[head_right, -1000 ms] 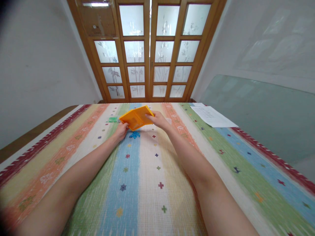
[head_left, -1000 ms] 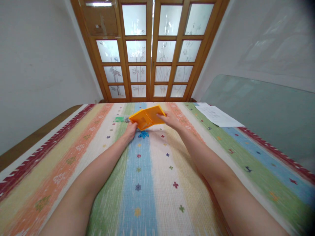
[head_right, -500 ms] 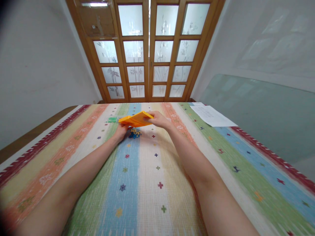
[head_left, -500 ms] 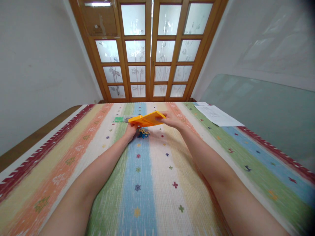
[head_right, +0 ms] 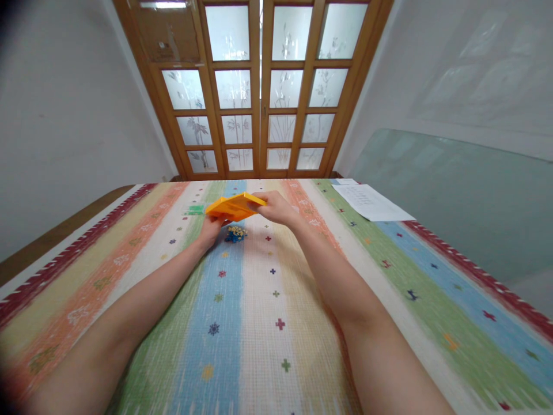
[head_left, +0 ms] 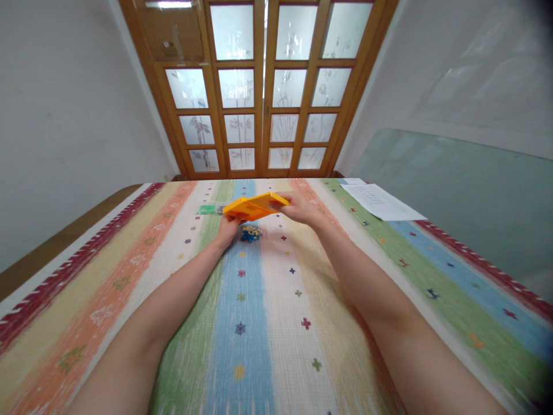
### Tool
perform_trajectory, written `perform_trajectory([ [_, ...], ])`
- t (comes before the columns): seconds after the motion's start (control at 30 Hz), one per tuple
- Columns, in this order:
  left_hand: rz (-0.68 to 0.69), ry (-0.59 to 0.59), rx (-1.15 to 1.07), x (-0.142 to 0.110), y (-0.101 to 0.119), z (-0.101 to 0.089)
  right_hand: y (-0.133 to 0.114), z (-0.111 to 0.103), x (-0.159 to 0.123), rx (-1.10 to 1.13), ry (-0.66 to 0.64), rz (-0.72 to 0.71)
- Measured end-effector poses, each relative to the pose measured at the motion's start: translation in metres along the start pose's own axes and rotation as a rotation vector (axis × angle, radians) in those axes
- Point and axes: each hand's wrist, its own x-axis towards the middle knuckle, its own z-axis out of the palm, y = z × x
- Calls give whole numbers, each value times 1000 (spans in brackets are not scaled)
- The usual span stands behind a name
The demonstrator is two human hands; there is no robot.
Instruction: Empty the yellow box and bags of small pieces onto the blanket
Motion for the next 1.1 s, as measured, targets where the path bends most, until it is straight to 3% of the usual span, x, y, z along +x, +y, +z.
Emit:
perform_trajectory([
  [0.17,-105,-122,-126,-12,8,12,4,15,5,-121,181,-125],
  [0.33,-270,-313,-233,-22,18,28,20,40,2,-325,59,-148],
  [0.47,-270,-384,-217,-25,21,28,23,55,-4,-471,-11,-112],
  [0.6,-244,-356,-180,-23,18,22,21,60,-5,-515,-35,-96],
  [0.73,-202,-328,-71,-16,11,17,30,57,-3,-532,48,31],
  [0.93,40,-85,418,0,-3,-7,74,52,-12,-507,206,134],
  [1.1,232,-81,805,1,-3,-20,105,55,-19,-459,252,143],
])
